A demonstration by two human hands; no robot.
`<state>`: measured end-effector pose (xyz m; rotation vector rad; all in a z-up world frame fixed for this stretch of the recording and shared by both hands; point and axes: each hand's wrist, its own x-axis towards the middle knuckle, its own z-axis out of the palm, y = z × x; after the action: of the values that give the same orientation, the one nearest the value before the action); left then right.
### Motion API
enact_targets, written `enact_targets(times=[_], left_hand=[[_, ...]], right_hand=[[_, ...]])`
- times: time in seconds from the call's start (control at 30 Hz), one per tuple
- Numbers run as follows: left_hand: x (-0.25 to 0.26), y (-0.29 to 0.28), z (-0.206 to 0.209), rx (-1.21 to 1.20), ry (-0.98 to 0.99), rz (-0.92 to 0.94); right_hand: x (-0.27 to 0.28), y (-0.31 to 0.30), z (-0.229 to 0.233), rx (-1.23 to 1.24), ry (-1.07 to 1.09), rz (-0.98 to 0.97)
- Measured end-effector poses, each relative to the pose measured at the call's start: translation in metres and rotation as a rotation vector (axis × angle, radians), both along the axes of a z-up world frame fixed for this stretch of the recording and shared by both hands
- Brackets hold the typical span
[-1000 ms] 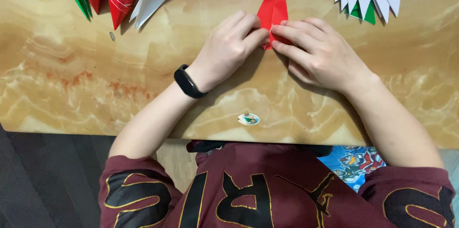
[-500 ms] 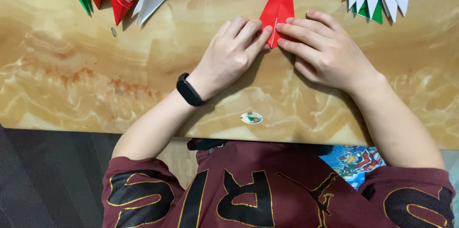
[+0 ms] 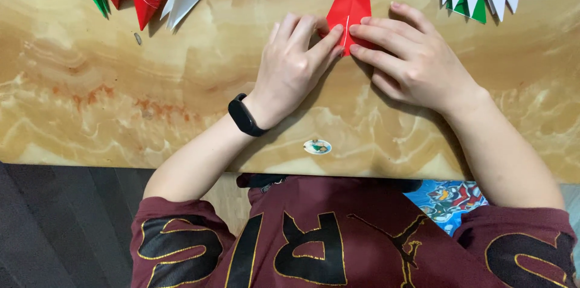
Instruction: Folding colored paper and using a stapler to create origami components.
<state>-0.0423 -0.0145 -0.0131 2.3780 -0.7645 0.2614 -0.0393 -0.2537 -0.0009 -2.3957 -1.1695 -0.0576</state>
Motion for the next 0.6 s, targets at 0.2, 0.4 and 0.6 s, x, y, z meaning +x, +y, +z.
enact_targets(times=[0.2, 0.4, 0.6], left_hand=[[-0.002, -0.001, -0.0045, 0.013, -0.023, 0.011], [-0.0027, -0.0024, -0.0032, -0.017, -0.035, 0.031], [-0.0041, -0.0041, -0.0006, 0.063, -0.056, 0.051]], right_hand=[[0.0002, -0.0001, -0.0006, 0.001, -0.004, 0.003], [0.0005, -0.0002, -0.0011, 0.008, -0.007, -0.003], [0.0004, 0.0003, -0.0011, 0.01, -0.014, -0.005]])
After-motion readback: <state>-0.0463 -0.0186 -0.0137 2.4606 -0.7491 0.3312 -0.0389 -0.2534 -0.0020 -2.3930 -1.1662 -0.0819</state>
